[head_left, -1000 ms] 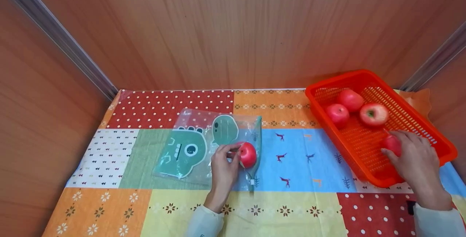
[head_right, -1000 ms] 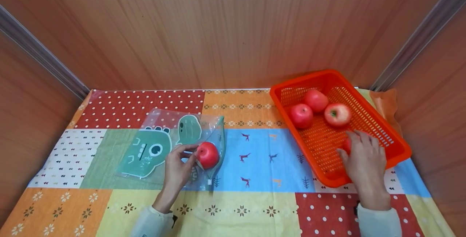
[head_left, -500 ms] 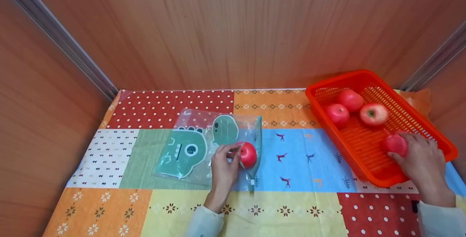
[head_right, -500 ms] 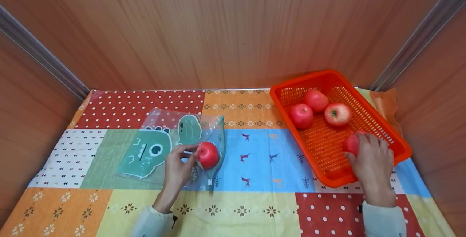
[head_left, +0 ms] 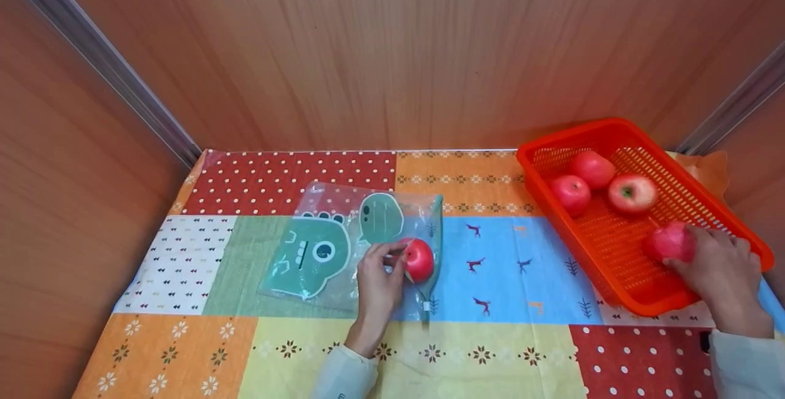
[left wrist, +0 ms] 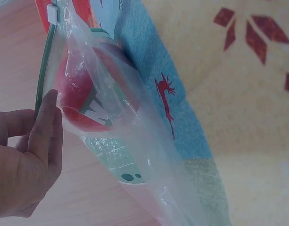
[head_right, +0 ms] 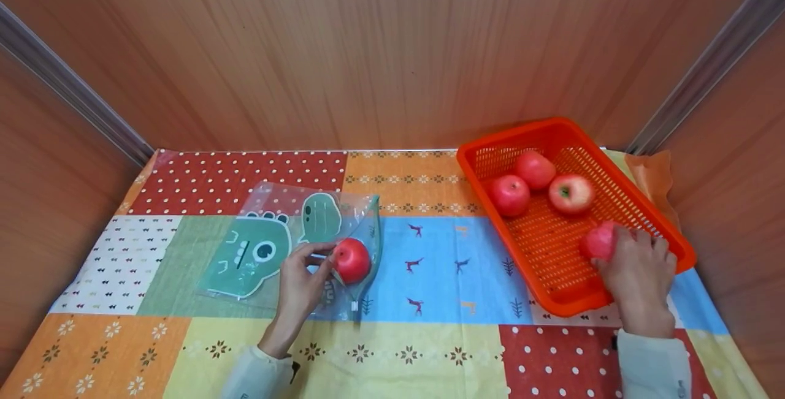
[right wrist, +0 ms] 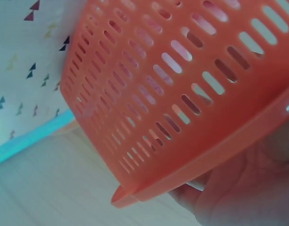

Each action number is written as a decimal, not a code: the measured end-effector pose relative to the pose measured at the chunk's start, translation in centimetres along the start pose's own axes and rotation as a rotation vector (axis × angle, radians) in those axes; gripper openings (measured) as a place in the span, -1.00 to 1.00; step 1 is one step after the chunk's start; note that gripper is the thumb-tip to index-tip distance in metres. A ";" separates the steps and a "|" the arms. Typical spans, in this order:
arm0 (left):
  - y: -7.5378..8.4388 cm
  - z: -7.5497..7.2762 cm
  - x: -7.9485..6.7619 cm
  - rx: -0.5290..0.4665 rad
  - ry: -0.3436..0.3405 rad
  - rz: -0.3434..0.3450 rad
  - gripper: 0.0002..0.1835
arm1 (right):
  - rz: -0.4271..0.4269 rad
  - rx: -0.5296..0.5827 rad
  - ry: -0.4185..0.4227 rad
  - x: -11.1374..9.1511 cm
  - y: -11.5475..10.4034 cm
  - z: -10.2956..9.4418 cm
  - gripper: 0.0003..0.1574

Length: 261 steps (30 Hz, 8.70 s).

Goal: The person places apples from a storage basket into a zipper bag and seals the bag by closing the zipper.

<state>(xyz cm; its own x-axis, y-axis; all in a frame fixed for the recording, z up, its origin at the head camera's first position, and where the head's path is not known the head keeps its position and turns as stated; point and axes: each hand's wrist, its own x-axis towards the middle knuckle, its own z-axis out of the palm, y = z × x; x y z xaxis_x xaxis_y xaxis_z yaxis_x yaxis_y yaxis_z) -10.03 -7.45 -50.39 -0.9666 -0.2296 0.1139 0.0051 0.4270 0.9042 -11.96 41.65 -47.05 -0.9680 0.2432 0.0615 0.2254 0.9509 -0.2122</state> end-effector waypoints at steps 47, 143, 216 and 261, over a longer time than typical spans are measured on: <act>-0.4 0.1 0.0 0.019 0.009 -0.001 -0.78 | -0.131 0.174 -0.094 0.4 -0.9 0.5 -0.04; -0.2 -0.1 -0.3 0.024 -0.010 -0.004 -0.76 | -0.342 0.114 0.097 -3.5 -6.4 -1.2 0.03; 0.7 0.6 0.7 0.012 -0.034 -0.040 -0.75 | -0.789 0.259 0.114 -5.8 -24.1 4.6 -0.01; 1.2 1.0 1.1 0.020 -0.030 -0.016 -0.74 | -0.667 0.419 0.070 -5.8 -29.2 9.5 -0.05</act>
<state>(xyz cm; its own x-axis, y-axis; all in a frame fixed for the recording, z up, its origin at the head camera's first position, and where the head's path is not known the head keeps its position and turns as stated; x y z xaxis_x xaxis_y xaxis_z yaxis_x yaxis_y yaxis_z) -11.32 -6.28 -49.64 -0.9738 -0.2100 0.0870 -0.0150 0.4412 0.8973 -13.97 10.66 -50.49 -0.8720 -0.3279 0.3633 -0.4737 0.7522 -0.4581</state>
